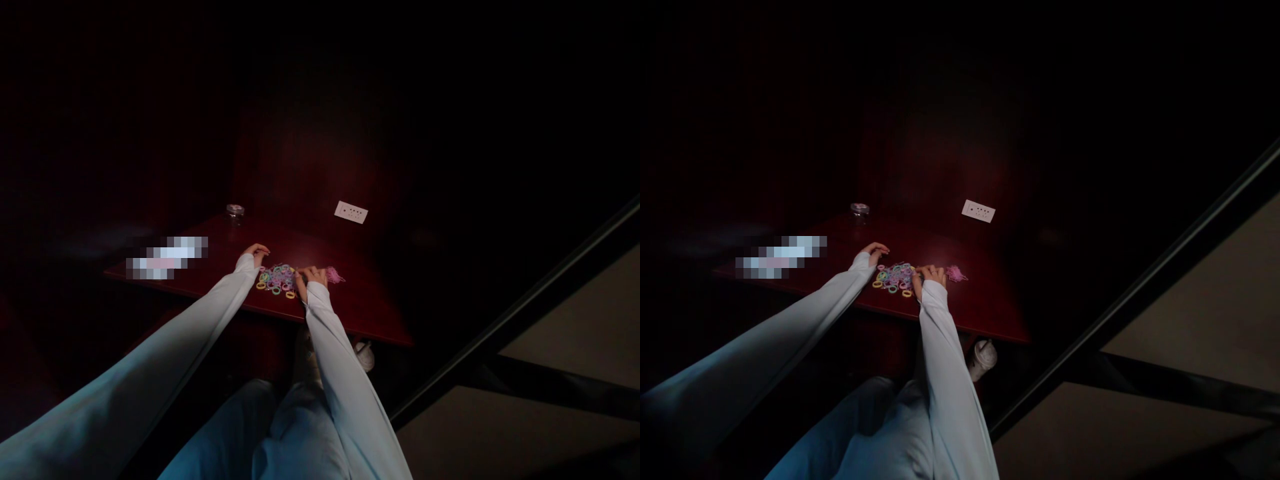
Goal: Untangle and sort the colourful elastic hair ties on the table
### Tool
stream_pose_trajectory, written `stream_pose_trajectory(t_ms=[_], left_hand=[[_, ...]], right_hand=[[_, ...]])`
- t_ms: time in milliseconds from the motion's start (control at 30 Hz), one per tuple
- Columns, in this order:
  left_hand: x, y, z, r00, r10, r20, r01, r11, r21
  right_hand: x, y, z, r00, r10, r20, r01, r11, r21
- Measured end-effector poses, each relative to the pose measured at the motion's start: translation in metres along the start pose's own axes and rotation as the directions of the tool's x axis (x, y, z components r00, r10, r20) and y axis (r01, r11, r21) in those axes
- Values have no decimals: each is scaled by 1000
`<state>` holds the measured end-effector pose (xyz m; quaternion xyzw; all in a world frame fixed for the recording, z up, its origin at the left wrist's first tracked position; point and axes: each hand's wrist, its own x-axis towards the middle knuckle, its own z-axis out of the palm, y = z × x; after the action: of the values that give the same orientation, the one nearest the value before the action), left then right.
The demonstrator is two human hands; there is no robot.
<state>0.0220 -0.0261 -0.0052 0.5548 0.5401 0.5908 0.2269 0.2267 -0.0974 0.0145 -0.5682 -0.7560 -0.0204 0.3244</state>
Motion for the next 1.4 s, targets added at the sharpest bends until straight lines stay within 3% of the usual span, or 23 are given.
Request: stream_pose_trajectory(t_ms=[100,200,333,500,633,900,1167,1400], left_hand=[[6,-7,-4,999,18,52,-14,998,-66],[6,-11,-11,974,132,182,-160,976,147],[1,-10,-18,947,134,292,-253,872,419],[-3,-8,-15,937,164,308,-288,861,419],[-5,-8,-9,944,136,300,-255,879,404],[-2,-8,-9,955,116,274,-223,888,402],[7,-17,-7,963,158,219,-213,942,261],[4,-17,0,979,125,158,-173,925,338]], right_hand=[[-1,-1,-1,1000,-4,1,4,1000,10],[-1,1,-1,999,5,-42,-4,999,34],[5,10,2,993,94,-71,-84,988,130],[15,26,6,952,283,-114,-220,896,387],[16,29,4,938,339,-73,-259,824,504],[10,20,-3,943,320,-90,-244,850,466],[9,20,-2,956,266,-120,-197,891,409],[9,21,-4,961,261,-93,-204,894,399]])
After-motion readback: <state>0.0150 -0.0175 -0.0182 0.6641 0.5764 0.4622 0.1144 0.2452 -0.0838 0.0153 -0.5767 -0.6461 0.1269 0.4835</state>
